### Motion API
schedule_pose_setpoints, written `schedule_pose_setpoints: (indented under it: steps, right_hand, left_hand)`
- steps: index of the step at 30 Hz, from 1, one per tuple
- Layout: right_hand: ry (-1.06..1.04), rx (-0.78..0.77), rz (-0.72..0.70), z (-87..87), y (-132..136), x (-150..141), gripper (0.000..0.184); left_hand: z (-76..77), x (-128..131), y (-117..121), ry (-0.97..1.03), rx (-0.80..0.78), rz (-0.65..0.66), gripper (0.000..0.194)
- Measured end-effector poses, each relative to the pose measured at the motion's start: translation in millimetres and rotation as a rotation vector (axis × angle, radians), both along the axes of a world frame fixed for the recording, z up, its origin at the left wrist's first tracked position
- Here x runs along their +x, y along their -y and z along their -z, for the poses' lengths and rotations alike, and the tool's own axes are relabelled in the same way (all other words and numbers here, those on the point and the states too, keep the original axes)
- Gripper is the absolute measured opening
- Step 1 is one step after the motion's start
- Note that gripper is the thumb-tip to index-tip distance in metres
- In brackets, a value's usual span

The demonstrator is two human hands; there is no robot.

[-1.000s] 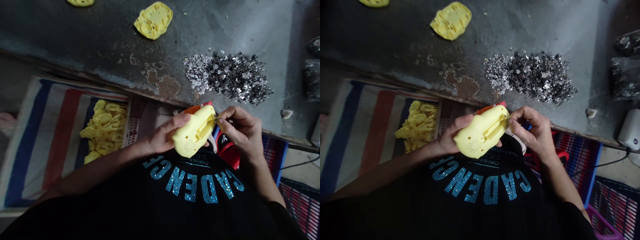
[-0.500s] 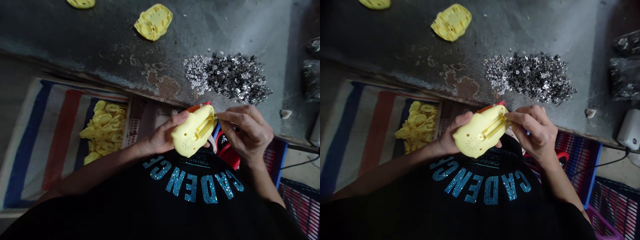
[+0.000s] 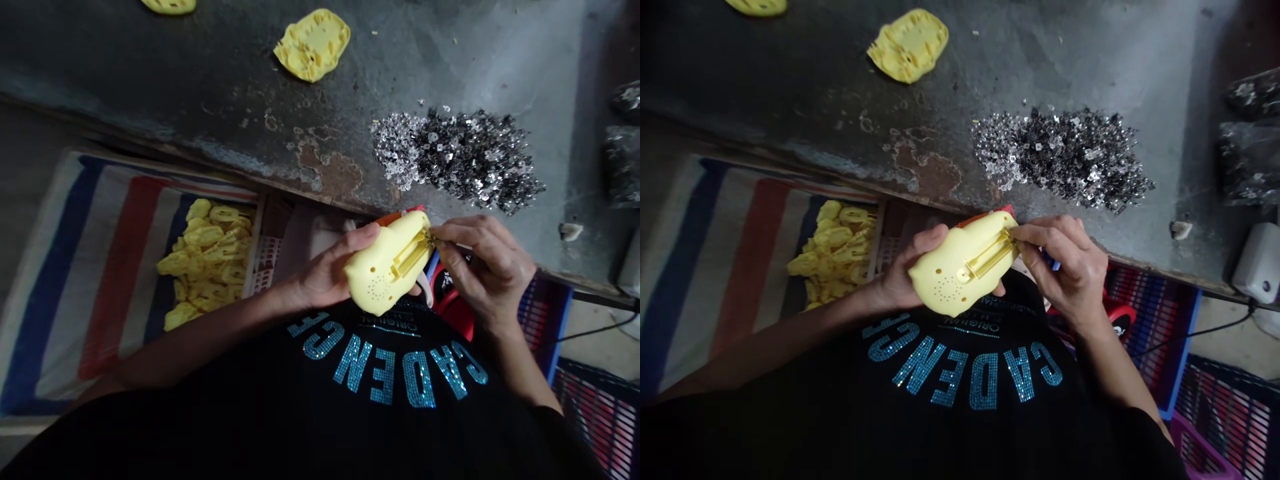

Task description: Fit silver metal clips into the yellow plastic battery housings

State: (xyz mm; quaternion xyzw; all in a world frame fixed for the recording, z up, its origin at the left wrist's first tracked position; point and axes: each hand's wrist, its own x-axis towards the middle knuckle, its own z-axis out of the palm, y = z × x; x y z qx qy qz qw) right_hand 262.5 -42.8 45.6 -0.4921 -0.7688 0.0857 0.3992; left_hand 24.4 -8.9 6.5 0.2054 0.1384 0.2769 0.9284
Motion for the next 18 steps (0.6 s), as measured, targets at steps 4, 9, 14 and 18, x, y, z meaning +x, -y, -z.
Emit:
schedule_pose_setpoints:
  steps: [4, 9, 14, 18]
  right_hand:
    - [0.032, 0.011, 0.01, 0.5, -0.3, -0.6, 0.032]
    - [0.032, 0.11, 0.036, 3.9, 3.0, -0.6, 0.039]
    - [0.131, 0.175, 0.041, 13.6, 9.4, -2.8, 0.038]
    - [0.16, 0.193, 0.037, 18.0, 13.3, -4.9, 0.039]
  left_hand:
    - [-1.4, -1.7, 1.1, -0.019, -0.021, -0.003, 0.073]
    - [-2.7, 0.0, -0.1, 0.001, -0.008, -0.029, 0.071]
    - [2.6, 2.6, -0.8, -0.014, 0.027, -0.058, 0.093]
    - [4.8, 1.4, 0.8, -0.047, 0.035, -0.076, 0.092]
